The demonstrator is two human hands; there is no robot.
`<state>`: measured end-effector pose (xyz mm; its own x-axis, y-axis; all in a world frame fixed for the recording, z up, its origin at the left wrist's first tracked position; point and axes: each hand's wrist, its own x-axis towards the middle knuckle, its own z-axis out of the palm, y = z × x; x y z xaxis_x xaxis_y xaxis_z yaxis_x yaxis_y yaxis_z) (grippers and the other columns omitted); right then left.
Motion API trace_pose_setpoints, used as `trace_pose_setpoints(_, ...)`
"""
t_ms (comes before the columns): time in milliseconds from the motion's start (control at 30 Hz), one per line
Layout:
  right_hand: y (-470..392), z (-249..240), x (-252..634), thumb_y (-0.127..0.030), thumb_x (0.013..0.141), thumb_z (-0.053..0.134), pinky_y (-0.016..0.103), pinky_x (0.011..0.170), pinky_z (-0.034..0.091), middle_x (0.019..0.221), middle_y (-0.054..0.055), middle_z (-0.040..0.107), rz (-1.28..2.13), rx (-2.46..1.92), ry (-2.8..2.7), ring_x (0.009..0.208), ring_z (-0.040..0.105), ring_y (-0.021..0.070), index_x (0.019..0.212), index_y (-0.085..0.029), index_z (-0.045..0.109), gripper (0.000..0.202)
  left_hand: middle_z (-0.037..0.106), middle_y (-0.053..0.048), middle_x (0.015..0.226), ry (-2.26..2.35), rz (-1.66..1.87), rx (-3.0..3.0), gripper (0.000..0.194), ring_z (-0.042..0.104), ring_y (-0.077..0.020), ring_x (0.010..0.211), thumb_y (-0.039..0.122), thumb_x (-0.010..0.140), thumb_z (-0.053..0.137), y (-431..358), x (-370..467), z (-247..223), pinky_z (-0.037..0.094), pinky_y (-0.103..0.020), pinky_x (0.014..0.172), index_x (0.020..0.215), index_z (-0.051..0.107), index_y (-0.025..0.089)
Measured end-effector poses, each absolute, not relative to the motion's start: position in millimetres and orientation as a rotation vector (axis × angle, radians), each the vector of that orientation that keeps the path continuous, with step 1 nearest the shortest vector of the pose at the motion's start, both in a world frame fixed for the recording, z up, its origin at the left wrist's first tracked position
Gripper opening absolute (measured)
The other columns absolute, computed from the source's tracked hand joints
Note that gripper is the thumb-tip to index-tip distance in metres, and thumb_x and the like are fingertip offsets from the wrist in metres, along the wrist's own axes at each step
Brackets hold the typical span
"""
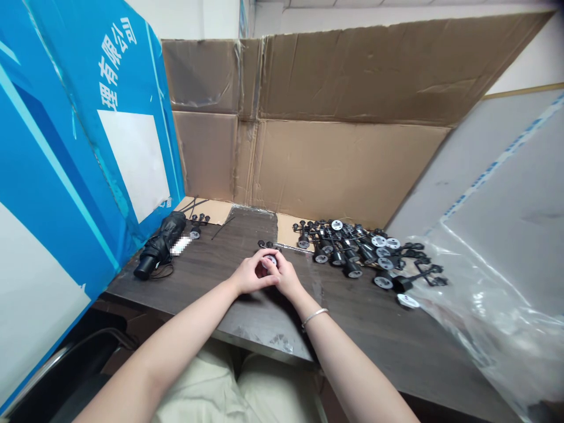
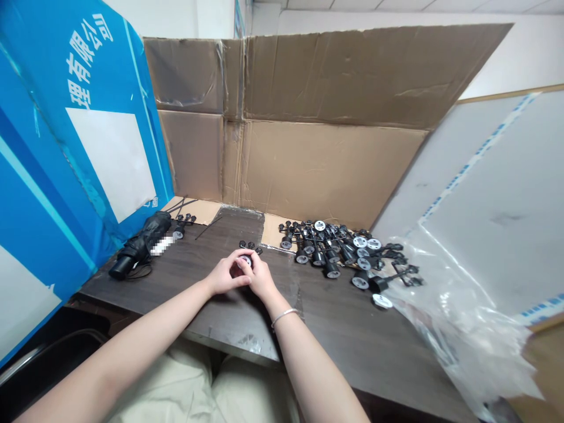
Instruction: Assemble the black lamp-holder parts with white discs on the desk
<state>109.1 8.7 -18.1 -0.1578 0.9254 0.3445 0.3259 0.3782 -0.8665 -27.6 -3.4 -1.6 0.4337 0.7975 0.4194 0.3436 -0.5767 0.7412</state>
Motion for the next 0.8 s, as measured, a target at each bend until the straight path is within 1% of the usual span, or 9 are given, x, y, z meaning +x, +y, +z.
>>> trace_pose_setpoints(167,7.6,-16.7,108.8,-0.046,0.074,0.047,0.028,0.056,0.044,0.065,0.002,0.062,0.797,-1.126,-1.71,0.059,0.058,0.0172,0.082,-0.02,0.051,0.027,0.06,-0.004,0.105,0.947,1.057,2.135,0.059,0.059,-0.0179,0.083,0.041,0.066,0.064,-2.9,-27.5,-2.7,0.047,-0.028,0.074,0.118,0.045,0.022)
trace_pose_setpoints(233,7.3,-16.3,108.8,-0.046,0.075,0.046,0.028,0.056,0.044,0.066,0.003,0.063,0.796,-1.126,-1.717,0.059,0.059,0.0172,0.082,-0.02,0.051,0.027,0.06,-0.004,0.105,0.945,1.061,2.138,0.058,0.059,-0.0177,0.083,0.041,0.067,0.063,-2.9,-27.4,-2.6,0.046,-0.027,0.074,0.118,0.045,0.022)
trace_pose_setpoints(533,6.4,-15.2,109.3,-0.044,0.074,0.048,0.028,0.057,0.045,0.067,0.002,0.063,0.786,-1.124,-1.711,0.06,0.058,0.0169,0.083,-0.02,0.052,0.026,0.059,-0.004,0.107,0.967,1.043,2.126,0.057,0.058,-0.0193,0.089,0.038,0.067,0.063,-3.4,-26.4,-2.3,0.046,-0.03,0.081,0.119,0.045,0.023)
trace_pose_setpoints(800,12.8,-23.1,108.7,-0.046,0.069,0.055,0.028,0.061,0.044,0.07,0.001,0.059,0.91,-1.015,-1.615,0.064,0.054,0.0154,0.085,-0.02,0.053,0.03,0.058,-0.006,0.112,0.953,1.075,2.141,0.059,0.056,-0.021,0.099,0.039,0.066,0.065,-3.9,-26.6,-1.1,0.044,-0.032,0.087,0.118,0.045,0.022)
